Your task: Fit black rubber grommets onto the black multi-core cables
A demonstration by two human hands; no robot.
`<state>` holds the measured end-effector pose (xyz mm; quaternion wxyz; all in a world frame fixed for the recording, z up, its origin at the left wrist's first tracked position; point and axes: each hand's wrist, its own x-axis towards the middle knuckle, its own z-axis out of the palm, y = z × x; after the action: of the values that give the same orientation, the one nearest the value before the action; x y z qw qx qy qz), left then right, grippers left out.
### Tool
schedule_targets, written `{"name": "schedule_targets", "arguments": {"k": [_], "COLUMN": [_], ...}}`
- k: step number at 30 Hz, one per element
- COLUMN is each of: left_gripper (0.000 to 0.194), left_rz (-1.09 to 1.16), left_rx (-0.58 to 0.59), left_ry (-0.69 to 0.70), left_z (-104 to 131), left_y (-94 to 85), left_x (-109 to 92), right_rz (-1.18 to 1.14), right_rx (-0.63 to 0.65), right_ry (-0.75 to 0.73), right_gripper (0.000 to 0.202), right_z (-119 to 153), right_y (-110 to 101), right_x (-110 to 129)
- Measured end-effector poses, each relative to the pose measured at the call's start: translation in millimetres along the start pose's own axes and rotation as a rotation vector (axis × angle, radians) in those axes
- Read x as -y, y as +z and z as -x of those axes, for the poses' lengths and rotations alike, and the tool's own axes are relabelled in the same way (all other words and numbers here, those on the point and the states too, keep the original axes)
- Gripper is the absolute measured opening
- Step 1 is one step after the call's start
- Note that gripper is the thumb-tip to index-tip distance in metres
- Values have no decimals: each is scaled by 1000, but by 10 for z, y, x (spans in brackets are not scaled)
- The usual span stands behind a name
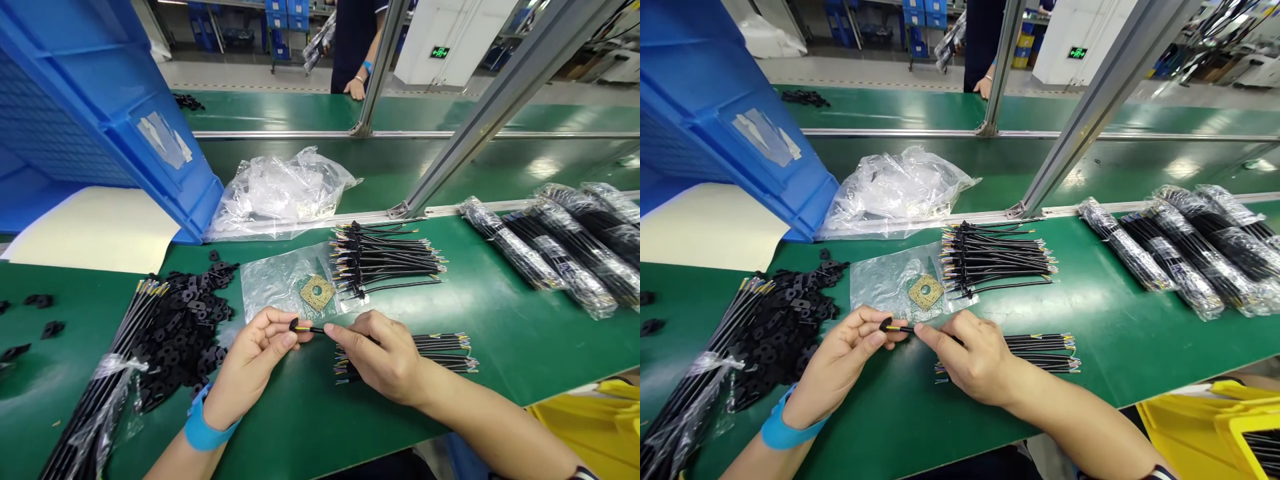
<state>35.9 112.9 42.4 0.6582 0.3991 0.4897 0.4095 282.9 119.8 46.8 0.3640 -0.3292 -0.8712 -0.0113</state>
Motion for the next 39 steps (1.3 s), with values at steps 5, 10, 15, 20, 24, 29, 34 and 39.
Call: {"name": "schedule_targets", "arguments": {"k": [5, 10, 15, 20, 24, 29, 34, 39], "left_gripper": [37, 31, 25, 19, 16, 13, 14, 14], "left_rz": [91, 49, -111, -218, -298, -334, -305, -303], "left_rx": [-5, 40, -76, -81, -48, 1, 22, -13], "left_ry": [-43, -15, 110, 249, 331, 404, 517, 503], "left_z": [-10, 0, 33, 63, 58, 56, 72, 65], "left_y": [39, 78, 79, 106, 111, 124, 137, 154], "left_x": [6, 60, 79, 16, -24, -30, -2, 10], "right_rz": [128, 52, -34, -121, -225, -369, -440, -380], "right_rx": [7, -15, -28, -13, 44, 102, 109, 57], "right_ry": [-137, -90, 12, -18, 27, 90, 121, 98], "right_gripper": [40, 36, 23, 14, 13, 15, 18, 18], "right_z": [-57, -41, -7, -86, -152, -151, -127, -107], "right_y": [-71, -48, 31, -28, -69, -67, -47, -12], "right_x": [0, 30, 49, 60, 81, 95, 103, 125]}}
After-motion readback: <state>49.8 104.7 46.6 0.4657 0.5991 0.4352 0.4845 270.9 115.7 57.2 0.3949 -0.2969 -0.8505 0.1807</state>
